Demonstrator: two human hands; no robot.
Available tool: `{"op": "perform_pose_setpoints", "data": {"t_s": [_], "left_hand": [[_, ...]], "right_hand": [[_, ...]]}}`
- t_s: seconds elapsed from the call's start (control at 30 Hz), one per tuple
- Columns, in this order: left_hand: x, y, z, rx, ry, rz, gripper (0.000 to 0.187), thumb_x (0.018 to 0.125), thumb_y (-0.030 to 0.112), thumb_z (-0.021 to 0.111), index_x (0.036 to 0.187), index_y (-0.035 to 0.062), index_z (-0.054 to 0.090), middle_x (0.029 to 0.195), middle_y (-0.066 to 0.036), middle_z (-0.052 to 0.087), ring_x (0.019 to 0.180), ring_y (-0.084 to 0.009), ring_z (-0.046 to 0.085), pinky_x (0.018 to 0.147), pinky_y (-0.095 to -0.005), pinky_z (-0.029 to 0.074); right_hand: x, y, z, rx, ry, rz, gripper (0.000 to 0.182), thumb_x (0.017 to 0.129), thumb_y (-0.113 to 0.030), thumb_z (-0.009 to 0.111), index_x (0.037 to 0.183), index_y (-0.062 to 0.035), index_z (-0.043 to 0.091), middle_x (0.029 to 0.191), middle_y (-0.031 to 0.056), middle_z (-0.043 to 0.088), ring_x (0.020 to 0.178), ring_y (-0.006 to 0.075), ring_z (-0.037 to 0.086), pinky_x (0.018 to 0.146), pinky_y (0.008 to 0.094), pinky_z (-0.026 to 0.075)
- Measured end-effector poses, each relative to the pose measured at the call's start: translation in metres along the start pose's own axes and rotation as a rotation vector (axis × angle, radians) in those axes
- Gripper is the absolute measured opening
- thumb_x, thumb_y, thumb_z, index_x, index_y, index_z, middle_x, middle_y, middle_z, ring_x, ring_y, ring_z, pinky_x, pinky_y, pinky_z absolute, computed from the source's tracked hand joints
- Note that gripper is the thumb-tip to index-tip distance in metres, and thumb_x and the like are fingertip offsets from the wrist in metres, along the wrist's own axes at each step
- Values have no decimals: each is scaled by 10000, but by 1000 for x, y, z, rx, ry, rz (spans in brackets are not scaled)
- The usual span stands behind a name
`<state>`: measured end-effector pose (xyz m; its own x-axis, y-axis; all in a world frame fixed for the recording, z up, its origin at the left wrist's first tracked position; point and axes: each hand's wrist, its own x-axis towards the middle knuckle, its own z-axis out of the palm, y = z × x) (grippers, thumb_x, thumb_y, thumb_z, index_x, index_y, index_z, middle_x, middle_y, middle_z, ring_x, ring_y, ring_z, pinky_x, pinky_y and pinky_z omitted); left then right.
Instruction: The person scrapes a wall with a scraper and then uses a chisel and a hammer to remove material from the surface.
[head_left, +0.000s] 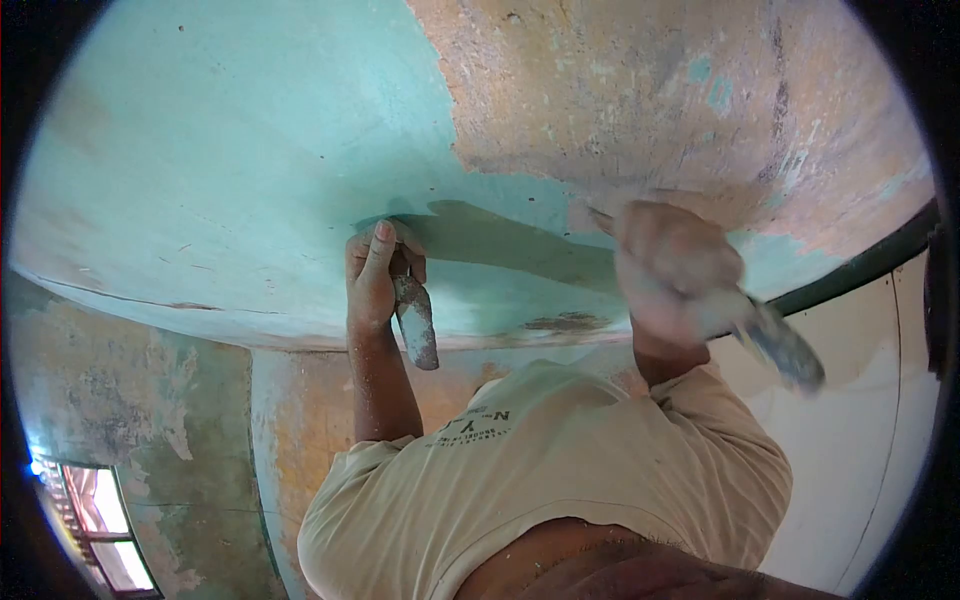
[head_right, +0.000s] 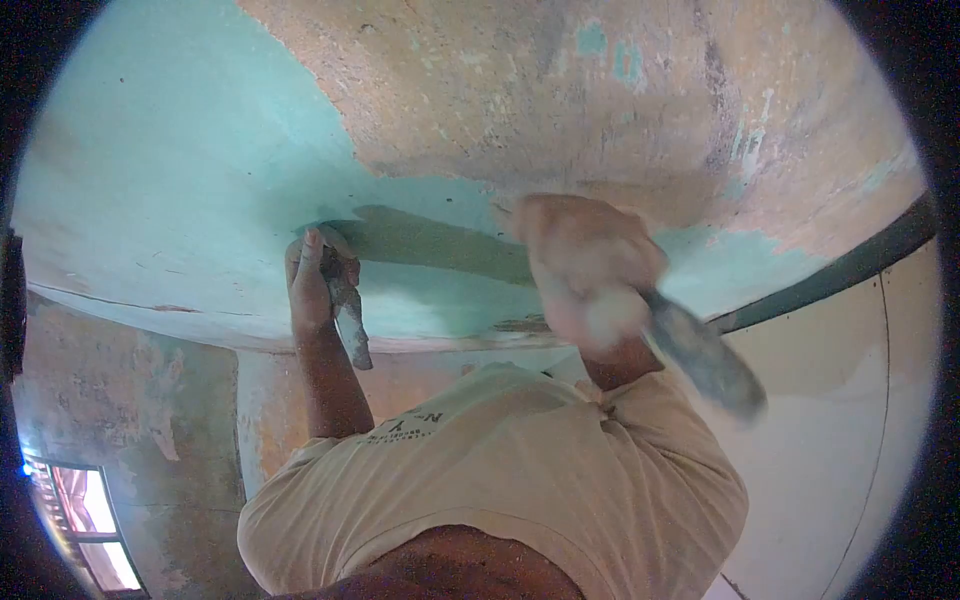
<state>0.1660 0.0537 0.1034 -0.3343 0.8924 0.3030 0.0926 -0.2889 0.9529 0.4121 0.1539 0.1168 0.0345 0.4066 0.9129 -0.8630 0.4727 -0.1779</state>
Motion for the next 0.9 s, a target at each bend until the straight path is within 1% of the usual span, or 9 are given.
{"op": "perform_pose_setpoints", "data": {"t_s": [0.17,0.2,0.33,0.47,0.57,0.63,0.7,0.83,0.9], "left_hand": [[3,-2,0,-4,-23,28,500,979,422,452,696,34,592,535,-60,545,440,-106,488,426,-230,342],[2,-1,-1,-2,-25,31,502,978,424,453,696,33,592,535,-61,544,441,-106,486,427,-230,341],[1,1,0,-14,-18,12,504,977,425,455,697,30,593,534,-63,544,437,-100,472,427,-230,336],[-1,0,-2,-6,-12,-26,498,979,414,453,702,26,593,535,-66,544,439,-107,482,429,-230,340],[3,0,-2,-11,-13,-6,487,981,405,454,708,26,593,536,-66,543,442,-113,491,432,-230,345],[1,-1,-4,8,-35,-13,481,981,401,455,713,26,592,535,-64,541,445,-118,496,434,-232,348],[1,0,-1,-21,-30,-7,474,982,394,457,715,27,592,537,-62,539,448,-116,497,435,-233,350],[0,-1,0,-41,-5,-3,469,984,389,456,714,29,589,547,-59,540,453,-116,500,435,-235,354],[1,-4,-5,-40,-16,11,470,985,389,454,713,30,589,555,-59,544,455,-117,502,436,-235,355]], "right_hand": [[4,14,8,-235,-56,-15,529,930,-503,483,642,-93,313,557,-10,257,492,146,214,498,334,223],[6,7,8,-204,-67,61,526,934,-501,485,642,-96,318,558,-12,260,493,148,215,496,334,224],[7,0,2,-112,-83,-14,488,981,-444,421,649,-101,322,567,-7,256,501,149,227,505,333,229],[2,7,7,-184,-40,108,534,944,-523,453,644,-103,319,570,-4,253,500,154,237,508,339,239],[11,-8,4,3,-119,-18,510,961,-473,454,648,-90,326,574,1,256,510,155,247,508,351,242],[-6,21,11,-223,167,44,526,959,-492,445,644,-89,321,564,-4,254,500,151,246,494,340,243],[6,12,6,-214,-93,71,543,949,-518,451,643,-85,334,560,-3,258,496,152,251,489,339,248],[12,-8,-1,26,-112,-68,508,952,-502,451,670,-82,402,559,2,273,506,159,260,494,354,256],[-9,14,5,-169,81,107,439,954,-438,487,704,-80,445,561,5,337,494,156,309,495,331,293]]}}
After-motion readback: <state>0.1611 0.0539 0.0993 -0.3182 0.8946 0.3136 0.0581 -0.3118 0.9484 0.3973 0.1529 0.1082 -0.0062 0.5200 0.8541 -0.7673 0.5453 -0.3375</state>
